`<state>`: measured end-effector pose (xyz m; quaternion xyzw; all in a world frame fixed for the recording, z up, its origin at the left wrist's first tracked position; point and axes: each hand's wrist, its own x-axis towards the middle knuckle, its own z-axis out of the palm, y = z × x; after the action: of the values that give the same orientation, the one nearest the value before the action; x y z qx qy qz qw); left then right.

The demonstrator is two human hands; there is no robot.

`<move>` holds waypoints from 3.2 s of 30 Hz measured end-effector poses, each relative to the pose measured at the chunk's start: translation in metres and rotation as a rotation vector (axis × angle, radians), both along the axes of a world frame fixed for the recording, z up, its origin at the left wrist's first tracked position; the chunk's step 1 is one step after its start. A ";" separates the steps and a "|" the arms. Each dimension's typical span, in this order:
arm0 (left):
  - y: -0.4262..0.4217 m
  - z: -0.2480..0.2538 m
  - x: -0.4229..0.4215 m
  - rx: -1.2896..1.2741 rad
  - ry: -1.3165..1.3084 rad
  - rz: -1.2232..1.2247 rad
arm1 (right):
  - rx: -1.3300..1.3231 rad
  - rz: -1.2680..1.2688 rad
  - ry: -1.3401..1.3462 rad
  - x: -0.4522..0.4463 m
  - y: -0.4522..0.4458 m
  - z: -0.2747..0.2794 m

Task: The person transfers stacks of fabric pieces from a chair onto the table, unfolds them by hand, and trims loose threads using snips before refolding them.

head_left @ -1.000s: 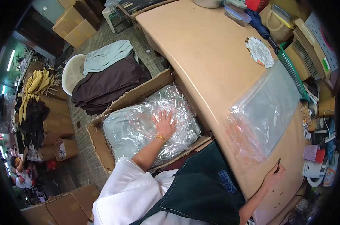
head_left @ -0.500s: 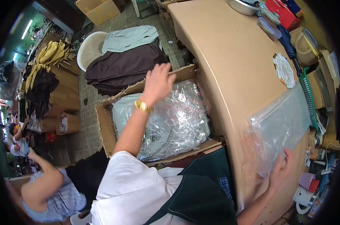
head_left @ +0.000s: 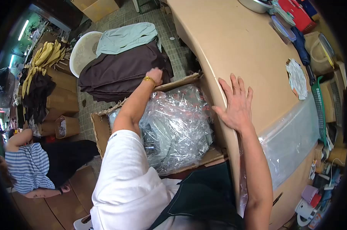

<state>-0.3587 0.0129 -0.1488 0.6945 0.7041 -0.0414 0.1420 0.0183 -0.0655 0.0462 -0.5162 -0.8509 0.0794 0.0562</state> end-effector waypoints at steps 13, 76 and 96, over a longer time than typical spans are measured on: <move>-0.093 -0.003 -0.137 0.774 -0.320 2.210 | -0.001 -0.020 0.067 -0.004 0.002 0.004; -0.214 0.041 -0.209 0.511 -0.999 1.251 | 0.079 -0.028 -0.045 -0.012 0.001 0.001; -0.021 0.030 -0.252 0.436 -0.696 1.585 | 0.022 -0.074 -0.058 -0.017 0.002 0.009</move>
<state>-0.6106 -0.0083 -0.1185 -0.0117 0.8867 0.4169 0.1994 0.0011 -0.0639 0.0549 -0.5486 -0.8335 0.0528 0.0400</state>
